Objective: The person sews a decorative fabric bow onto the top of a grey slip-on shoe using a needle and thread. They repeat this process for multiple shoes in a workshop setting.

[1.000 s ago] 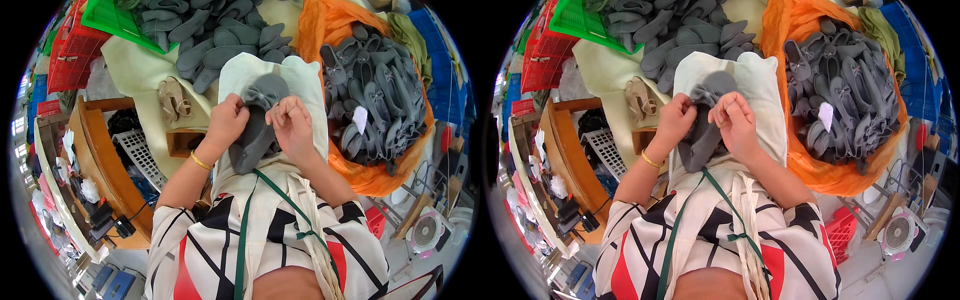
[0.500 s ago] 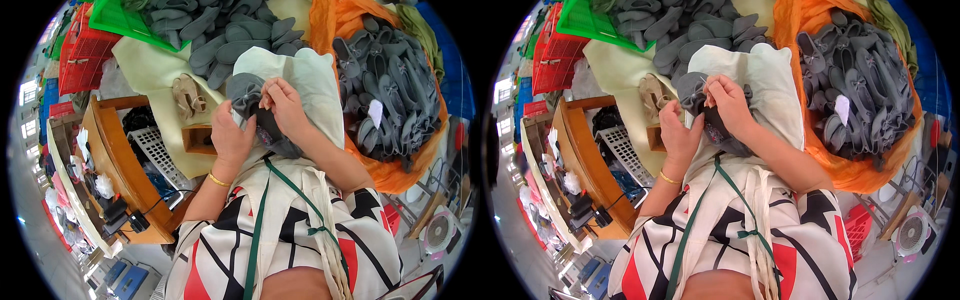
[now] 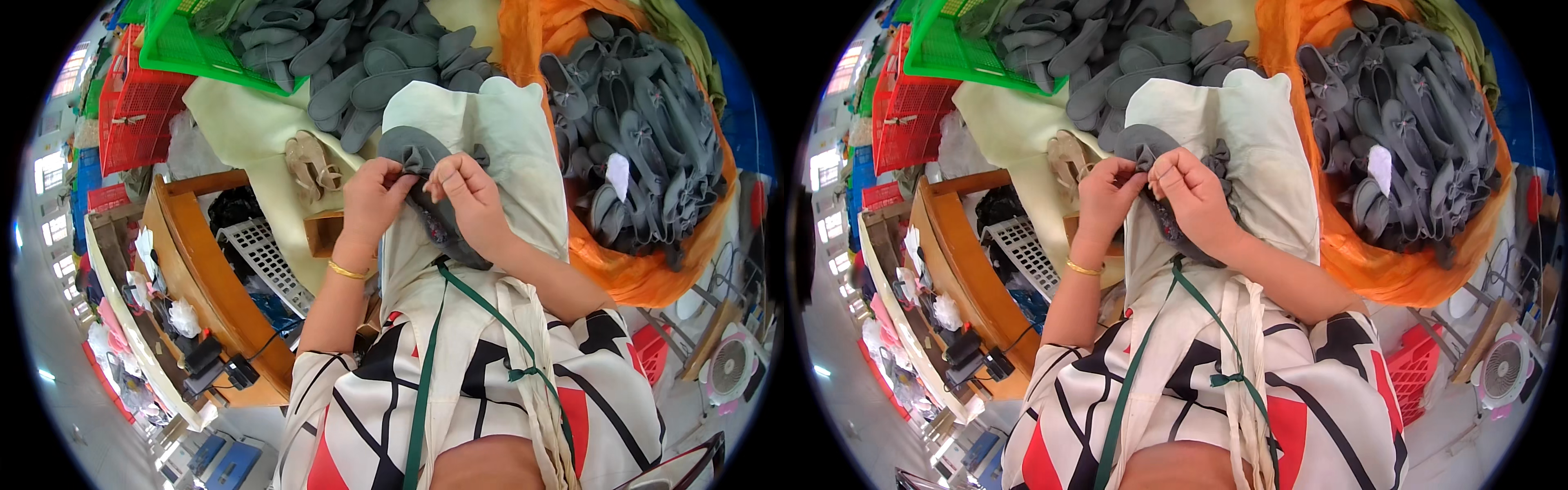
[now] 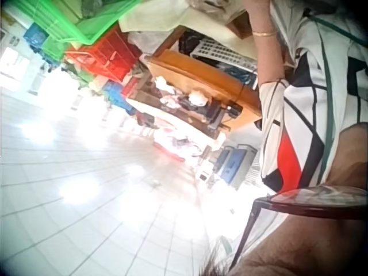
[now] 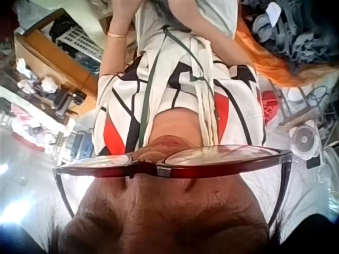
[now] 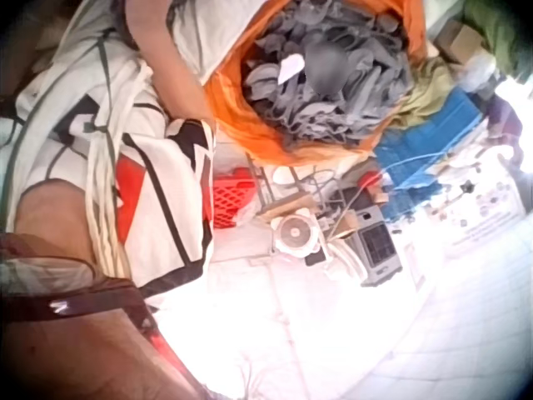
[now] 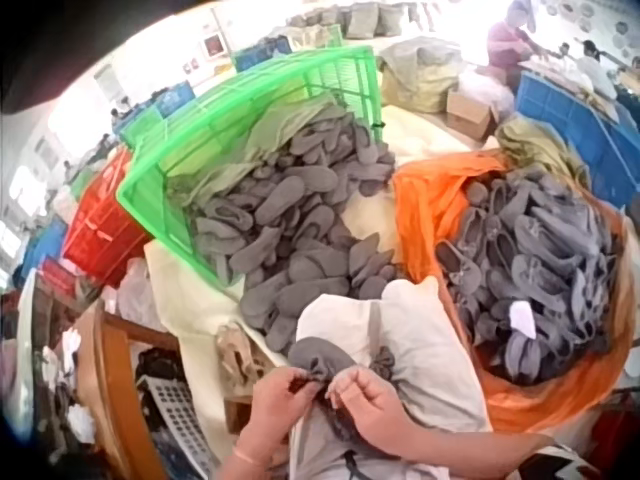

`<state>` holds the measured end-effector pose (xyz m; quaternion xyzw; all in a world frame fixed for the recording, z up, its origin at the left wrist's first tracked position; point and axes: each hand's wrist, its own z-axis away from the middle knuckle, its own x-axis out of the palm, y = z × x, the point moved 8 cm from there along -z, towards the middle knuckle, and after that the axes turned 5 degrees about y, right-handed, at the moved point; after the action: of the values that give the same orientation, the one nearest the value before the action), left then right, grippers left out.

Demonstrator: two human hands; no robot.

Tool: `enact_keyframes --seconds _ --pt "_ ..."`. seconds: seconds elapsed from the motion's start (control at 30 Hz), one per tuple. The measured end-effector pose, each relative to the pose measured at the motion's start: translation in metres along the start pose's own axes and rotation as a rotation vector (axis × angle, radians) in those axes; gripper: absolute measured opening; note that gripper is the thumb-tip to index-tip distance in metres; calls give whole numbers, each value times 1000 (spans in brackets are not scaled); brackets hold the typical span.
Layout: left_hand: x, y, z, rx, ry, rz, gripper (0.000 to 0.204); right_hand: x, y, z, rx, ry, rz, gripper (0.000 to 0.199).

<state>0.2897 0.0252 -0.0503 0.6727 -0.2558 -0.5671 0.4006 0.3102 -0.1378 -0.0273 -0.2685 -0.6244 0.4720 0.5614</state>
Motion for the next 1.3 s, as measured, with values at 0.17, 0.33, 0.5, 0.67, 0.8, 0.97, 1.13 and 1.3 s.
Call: enact_keyframes --seconds 0.17,0.33,0.5,0.67,0.8,0.97,1.13,1.3 --pt "-13 11 -27 -134 -145 140 31 20 -54 28 -812 -168 656 9" --pt "2 65 -38 -7 -253 -743 69 50 -32 51 -992 -557 889 18" --pt "21 56 -48 28 -278 -870 63 54 -14 57 -968 -637 907 14" --pt "8 15 -43 19 -187 -704 45 47 -33 56 -955 -600 859 15" --pt "-1 -18 -28 -411 -206 -110 30 42 -74 54 -888 -617 802 17" --pt "1 -22 -20 -604 -138 45 27 38 -95 36 -593 -606 536 15" --pt "-1 -8 -29 -433 -151 -146 24 20 -53 5 -30 -441 366 12" --pt "1 -18 -10 -559 -31 212 20 -7 1 -22 230 -272 411 13"
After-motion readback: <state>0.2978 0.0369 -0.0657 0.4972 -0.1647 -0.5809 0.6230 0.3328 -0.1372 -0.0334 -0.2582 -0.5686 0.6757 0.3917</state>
